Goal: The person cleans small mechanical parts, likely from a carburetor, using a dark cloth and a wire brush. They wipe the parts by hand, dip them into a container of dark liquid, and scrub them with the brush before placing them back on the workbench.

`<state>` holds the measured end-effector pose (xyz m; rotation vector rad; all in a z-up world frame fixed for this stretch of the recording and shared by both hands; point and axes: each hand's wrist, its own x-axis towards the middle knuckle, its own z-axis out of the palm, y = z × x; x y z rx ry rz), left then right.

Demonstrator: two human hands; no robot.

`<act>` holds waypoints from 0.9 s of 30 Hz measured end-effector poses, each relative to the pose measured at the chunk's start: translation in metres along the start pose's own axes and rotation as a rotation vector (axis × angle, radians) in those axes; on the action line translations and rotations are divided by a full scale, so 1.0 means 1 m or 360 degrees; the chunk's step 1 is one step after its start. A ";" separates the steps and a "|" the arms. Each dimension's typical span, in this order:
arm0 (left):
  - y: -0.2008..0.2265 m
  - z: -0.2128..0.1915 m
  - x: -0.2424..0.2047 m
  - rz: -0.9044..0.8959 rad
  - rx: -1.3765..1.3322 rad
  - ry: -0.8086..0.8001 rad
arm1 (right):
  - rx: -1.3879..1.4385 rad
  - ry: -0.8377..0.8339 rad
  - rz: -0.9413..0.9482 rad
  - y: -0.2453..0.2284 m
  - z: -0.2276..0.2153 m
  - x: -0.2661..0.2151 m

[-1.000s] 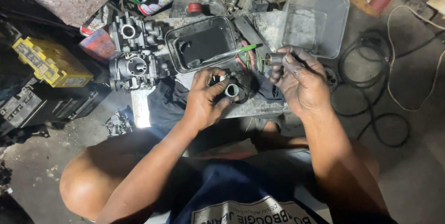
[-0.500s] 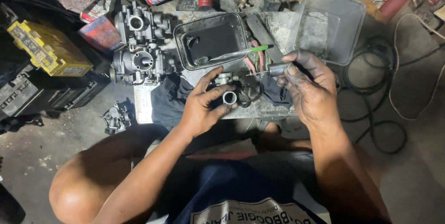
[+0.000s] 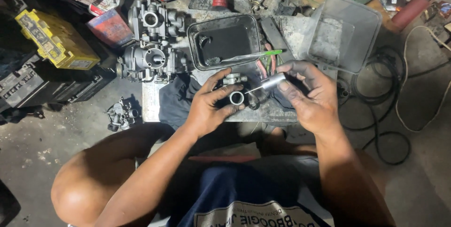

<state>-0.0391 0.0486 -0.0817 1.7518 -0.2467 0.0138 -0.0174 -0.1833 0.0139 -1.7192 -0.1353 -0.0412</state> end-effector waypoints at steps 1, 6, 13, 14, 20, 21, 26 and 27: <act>0.000 0.000 0.000 -0.0002 0.0000 0.0004 | 0.0000 -0.0004 0.0001 -0.001 0.001 -0.001; 0.001 0.003 0.002 0.0007 -0.0025 -0.0033 | -0.0096 -0.0083 -0.0139 -0.001 0.003 -0.003; 0.004 0.003 0.003 -0.0012 -0.0039 -0.0060 | -0.0177 -0.0126 -0.0192 -0.008 0.002 -0.002; 0.003 0.004 0.003 -0.0009 -0.0025 -0.0046 | -0.0152 -0.0146 -0.0198 -0.008 0.002 -0.002; 0.005 0.004 0.004 0.0002 0.0010 -0.0031 | -0.0218 -0.0176 -0.0241 -0.009 0.004 -0.002; 0.006 0.004 0.005 0.0002 0.0026 -0.0037 | -0.0226 -0.0184 -0.0241 -0.010 0.004 -0.002; 0.004 0.003 0.004 0.0009 0.0041 -0.0036 | -0.0211 -0.0175 -0.0234 -0.014 0.006 -0.001; 0.004 0.003 0.004 0.0007 0.0041 -0.0034 | -0.0216 -0.0174 -0.0239 -0.014 0.007 -0.001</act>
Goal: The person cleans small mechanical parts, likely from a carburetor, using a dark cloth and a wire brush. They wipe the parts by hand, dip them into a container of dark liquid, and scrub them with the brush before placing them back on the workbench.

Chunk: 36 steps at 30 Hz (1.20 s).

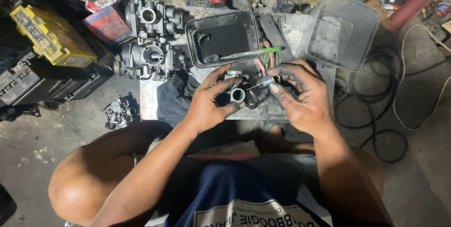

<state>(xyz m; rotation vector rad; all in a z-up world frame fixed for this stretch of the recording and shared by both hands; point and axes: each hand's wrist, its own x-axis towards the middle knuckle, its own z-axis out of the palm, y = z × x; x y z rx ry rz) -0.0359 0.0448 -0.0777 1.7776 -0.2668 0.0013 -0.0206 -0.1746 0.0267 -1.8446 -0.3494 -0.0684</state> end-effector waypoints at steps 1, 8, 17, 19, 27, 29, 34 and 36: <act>0.000 0.000 0.000 -0.0002 -0.0001 0.0005 | 0.0000 -0.0005 -0.0001 -0.001 0.000 0.000; -0.004 0.007 -0.003 0.0032 0.0099 0.0001 | -0.0040 -0.0022 -0.0072 -0.002 0.002 0.001; -0.004 0.011 -0.003 0.0038 0.0186 0.0048 | -0.0209 -0.0077 -0.0178 0.000 0.004 0.001; -0.003 0.011 -0.002 0.0039 0.0188 0.0068 | -0.0246 -0.0088 -0.0202 0.001 0.006 0.001; 0.000 0.012 0.000 0.0019 0.0193 0.0045 | -0.0425 -0.0151 -0.0284 0.004 0.016 -0.005; 0.001 0.011 0.000 0.0034 0.0207 0.0038 | -0.0488 -0.0166 -0.0286 0.008 0.016 -0.008; -0.001 0.012 0.000 0.0058 0.0218 0.0032 | -0.0608 -0.0180 -0.0292 0.016 0.020 -0.013; -0.001 0.011 0.000 0.0058 0.0221 0.0019 | -0.0645 -0.0180 -0.0287 0.017 0.021 -0.014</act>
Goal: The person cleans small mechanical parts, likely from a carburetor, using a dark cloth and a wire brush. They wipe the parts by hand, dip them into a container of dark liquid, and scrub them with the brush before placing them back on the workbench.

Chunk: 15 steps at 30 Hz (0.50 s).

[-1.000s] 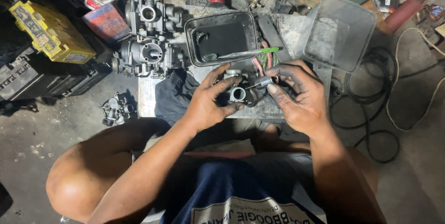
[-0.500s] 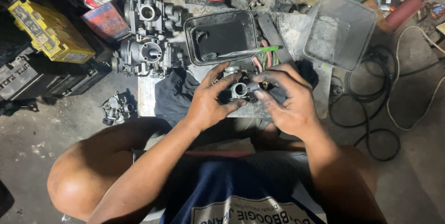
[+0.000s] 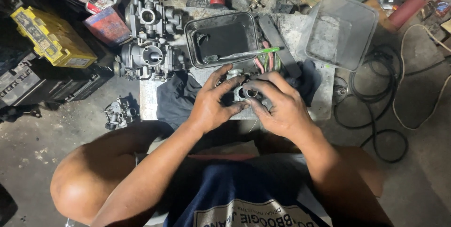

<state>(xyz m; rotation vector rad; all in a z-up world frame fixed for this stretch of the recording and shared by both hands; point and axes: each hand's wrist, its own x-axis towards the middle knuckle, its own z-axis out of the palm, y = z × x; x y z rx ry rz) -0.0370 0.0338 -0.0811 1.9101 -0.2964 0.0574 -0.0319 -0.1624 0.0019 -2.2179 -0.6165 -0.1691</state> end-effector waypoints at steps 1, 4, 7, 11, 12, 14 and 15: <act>-0.001 0.000 0.000 0.0004 0.0000 0.0000 | -0.0002 0.0003 -0.0002 -0.001 0.000 0.000; -0.001 0.000 0.000 0.0015 0.0011 -0.0010 | -0.0013 0.0007 -0.0014 -0.004 0.001 0.002; 0.001 -0.001 0.001 -0.0019 0.0017 -0.0038 | -0.0017 0.0012 -0.0027 -0.005 0.002 0.002; 0.002 -0.001 0.002 -0.0052 0.0024 -0.0057 | -0.0011 0.0028 -0.0020 -0.002 0.003 0.000; 0.001 -0.001 0.003 -0.0061 0.0023 -0.0060 | -0.0017 0.0029 -0.0017 -0.001 0.003 0.000; 0.000 -0.002 0.003 -0.0070 0.0023 -0.0071 | -0.0018 0.0026 -0.0024 -0.004 0.003 0.001; -0.001 -0.002 0.003 -0.0081 0.0022 -0.0081 | -0.0018 0.0021 -0.0030 -0.006 0.002 0.002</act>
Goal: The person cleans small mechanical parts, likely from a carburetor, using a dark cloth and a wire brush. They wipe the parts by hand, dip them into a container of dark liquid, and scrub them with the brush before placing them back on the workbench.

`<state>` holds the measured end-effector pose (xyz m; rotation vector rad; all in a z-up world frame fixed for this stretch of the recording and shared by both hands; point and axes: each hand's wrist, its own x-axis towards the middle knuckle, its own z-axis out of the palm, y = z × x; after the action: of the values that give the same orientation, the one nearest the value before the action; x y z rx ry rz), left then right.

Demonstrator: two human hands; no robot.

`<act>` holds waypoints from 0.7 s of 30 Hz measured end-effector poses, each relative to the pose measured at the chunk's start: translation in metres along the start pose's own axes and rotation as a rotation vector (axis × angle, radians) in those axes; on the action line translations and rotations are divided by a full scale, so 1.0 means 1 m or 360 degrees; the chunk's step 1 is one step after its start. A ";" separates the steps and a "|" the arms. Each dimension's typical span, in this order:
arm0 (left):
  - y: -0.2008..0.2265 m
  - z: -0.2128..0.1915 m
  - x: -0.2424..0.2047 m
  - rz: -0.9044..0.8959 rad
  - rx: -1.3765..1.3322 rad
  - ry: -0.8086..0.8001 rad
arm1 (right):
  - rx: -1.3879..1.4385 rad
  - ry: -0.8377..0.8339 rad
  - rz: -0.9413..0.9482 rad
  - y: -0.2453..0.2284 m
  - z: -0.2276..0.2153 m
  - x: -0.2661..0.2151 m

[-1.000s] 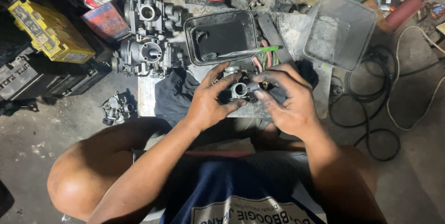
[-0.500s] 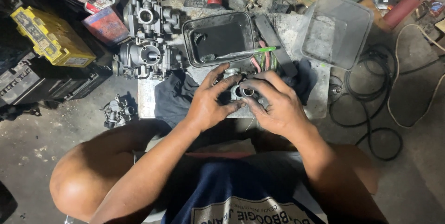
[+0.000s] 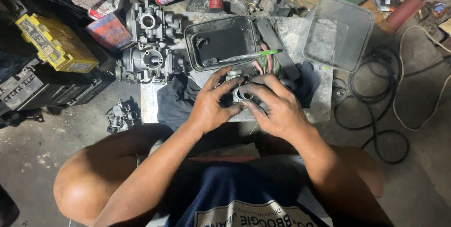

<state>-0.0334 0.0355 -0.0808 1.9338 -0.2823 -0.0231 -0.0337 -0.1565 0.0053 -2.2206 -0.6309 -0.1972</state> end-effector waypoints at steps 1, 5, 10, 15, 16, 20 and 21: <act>0.001 0.000 0.000 0.0003 0.0001 0.0000 | -0.0001 0.0002 -0.0002 0.001 0.000 0.000; 0.001 0.002 -0.002 0.0014 -0.0027 0.0001 | 0.0002 -0.0005 -0.0038 0.001 0.002 -0.001; 0.003 0.002 -0.001 0.0009 -0.0019 0.0000 | -0.0006 -0.0001 -0.0044 0.007 0.002 -0.003; -0.001 0.003 -0.002 0.0019 -0.0011 -0.0011 | -0.0015 0.0013 -0.0037 0.007 0.002 -0.003; 0.000 0.003 -0.002 0.0019 -0.0011 -0.0013 | -0.0016 0.0013 -0.0036 0.007 0.002 -0.003; 0.000 0.003 -0.003 0.0012 0.0011 -0.0009 | -0.0068 0.0044 -0.0057 0.007 0.004 -0.003; 0.000 0.003 -0.002 0.0010 0.0026 -0.0009 | -0.0088 0.0069 -0.0057 0.006 0.005 -0.003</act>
<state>-0.0359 0.0335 -0.0825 1.9493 -0.2931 -0.0221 -0.0331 -0.1575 -0.0029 -2.2529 -0.6494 -0.2833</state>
